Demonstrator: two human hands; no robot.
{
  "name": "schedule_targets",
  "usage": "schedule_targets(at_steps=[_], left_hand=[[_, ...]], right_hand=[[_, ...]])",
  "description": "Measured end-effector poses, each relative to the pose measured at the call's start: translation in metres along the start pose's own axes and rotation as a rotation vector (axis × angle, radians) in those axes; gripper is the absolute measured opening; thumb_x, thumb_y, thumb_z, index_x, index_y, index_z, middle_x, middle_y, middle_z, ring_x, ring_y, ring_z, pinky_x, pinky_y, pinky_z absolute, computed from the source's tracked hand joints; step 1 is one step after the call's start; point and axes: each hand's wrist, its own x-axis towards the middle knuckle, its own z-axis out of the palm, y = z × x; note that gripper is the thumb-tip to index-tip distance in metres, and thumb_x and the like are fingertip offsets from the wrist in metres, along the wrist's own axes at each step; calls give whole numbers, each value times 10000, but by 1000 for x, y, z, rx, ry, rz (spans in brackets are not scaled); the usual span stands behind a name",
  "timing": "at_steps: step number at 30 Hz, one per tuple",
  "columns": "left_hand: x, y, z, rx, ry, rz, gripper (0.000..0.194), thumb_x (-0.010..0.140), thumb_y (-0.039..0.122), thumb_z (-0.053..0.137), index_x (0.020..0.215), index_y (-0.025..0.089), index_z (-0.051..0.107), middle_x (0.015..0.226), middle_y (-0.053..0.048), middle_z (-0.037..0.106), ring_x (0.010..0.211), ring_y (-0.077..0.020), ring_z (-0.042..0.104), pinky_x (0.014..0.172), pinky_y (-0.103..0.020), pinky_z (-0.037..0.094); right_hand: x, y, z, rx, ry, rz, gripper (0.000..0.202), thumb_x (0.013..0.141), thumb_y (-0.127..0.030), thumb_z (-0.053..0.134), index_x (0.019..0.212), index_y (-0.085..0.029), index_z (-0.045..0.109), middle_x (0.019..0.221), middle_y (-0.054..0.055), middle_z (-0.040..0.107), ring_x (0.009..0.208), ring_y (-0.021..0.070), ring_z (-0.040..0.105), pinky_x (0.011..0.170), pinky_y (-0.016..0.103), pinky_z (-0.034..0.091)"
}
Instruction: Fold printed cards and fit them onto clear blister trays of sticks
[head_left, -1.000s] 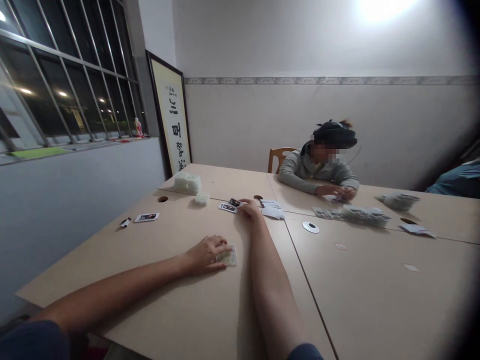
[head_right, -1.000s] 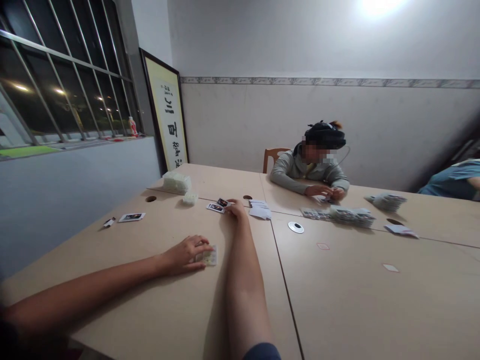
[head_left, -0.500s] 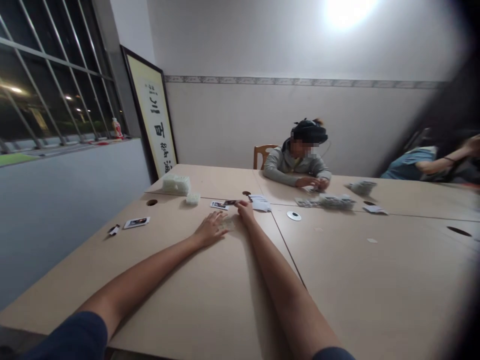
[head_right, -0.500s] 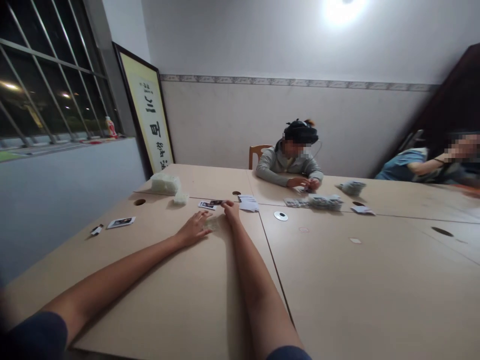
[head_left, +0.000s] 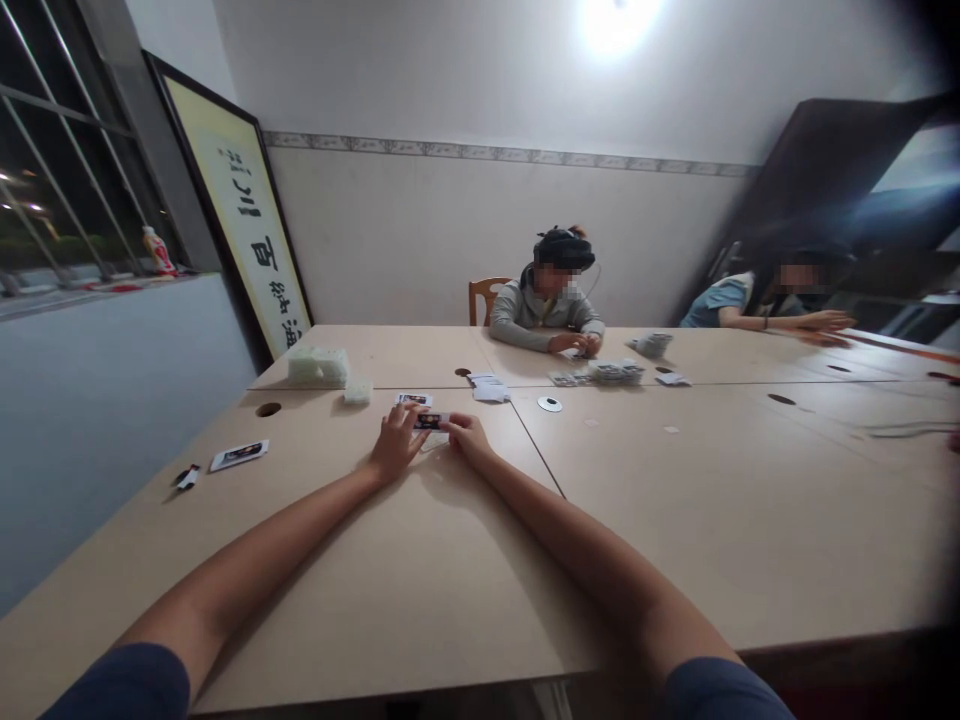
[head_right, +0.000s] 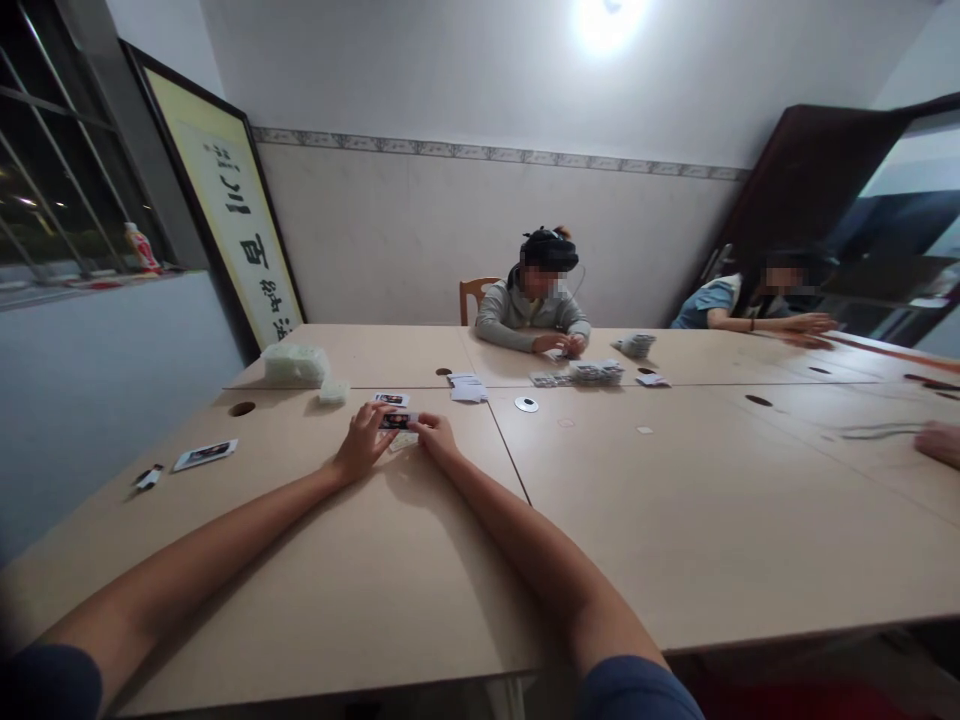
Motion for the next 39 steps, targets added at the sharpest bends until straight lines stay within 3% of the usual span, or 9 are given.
schedule_targets(at_steps=[4, 7, 10, 13, 20, 25, 31, 39], left_hand=[[-6, 10, -6, 26, 57, -6, 350, 946, 249, 599, 1295, 220, 610, 1466, -176, 481, 1370, -342, 436, 1086, -501, 355], [-6, 12, -10, 40, 84, -25, 244, 930, 235, 616, 1159, 235, 700, 1398, -158, 541, 1302, -361, 487, 1040, -521, 361], [-4, 10, -13, 41, 92, -30, 126, 907, 243, 659, 986, 235, 757, 1280, -130, 619, 1210, -345, 548, 987, -508, 385], [-3, 8, -14, 40, 88, -17, 144, 905, 227, 667, 1003, 247, 771, 1246, -105, 650, 1172, -313, 569, 988, -490, 387], [-3, 7, -11, 34, 51, 27, 268, 903, 255, 696, 1167, 259, 742, 1290, -107, 663, 1212, -313, 560, 1020, -510, 361], [-3, 6, -9, -9, 28, 36, 191, 921, 266, 679, 1088, 230, 766, 1258, -115, 676, 1191, -315, 569, 1013, -528, 368], [-2, 1, -7, -103, 10, 68, 173, 904, 242, 690, 1053, 232, 778, 1250, -101, 656, 1203, -304, 559, 1022, -502, 416], [0, -8, 0, -216, 45, 66, 162, 921, 238, 663, 1017, 222, 792, 1171, -107, 662, 1140, -292, 579, 1012, -494, 456]], right_hand=[[-9, -5, 3, 77, -14, -55, 243, 936, -367, 674, 858, -138, 651, 751, -23, 643, 615, 104, 597, 605, 258, 519], [-12, -9, 6, 154, -15, -89, 302, 815, -422, 760, 731, -156, 645, 616, -36, 615, 540, 106, 573, 547, 237, 434], [-11, -12, 7, 214, -40, -92, 334, 708, -475, 792, 691, -164, 670, 596, -1, 656, 554, 144, 624, 537, 246, 399], [-8, -13, 8, 250, -70, -87, 332, 661, -479, 803, 707, -165, 703, 640, 28, 706, 591, 171, 664, 550, 251, 398], [-8, -11, 6, 275, -92, -85, 309, 698, -467, 791, 805, -181, 747, 728, 45, 755, 661, 195, 711, 576, 257, 430], [-8, -8, 7, 287, -88, -104, 276, 701, -436, 810, 734, -175, 723, 687, 29, 729, 623, 182, 705, 562, 250, 443], [-9, -10, 9, 280, -100, -170, 252, 713, -424, 818, 740, -192, 724, 716, 22, 736, 671, 188, 696, 696, 309, 538], [-9, -9, 10, 241, -84, -214, 263, 740, -449, 794, 734, -201, 707, 708, 17, 720, 639, 185, 676, 646, 297, 534]])
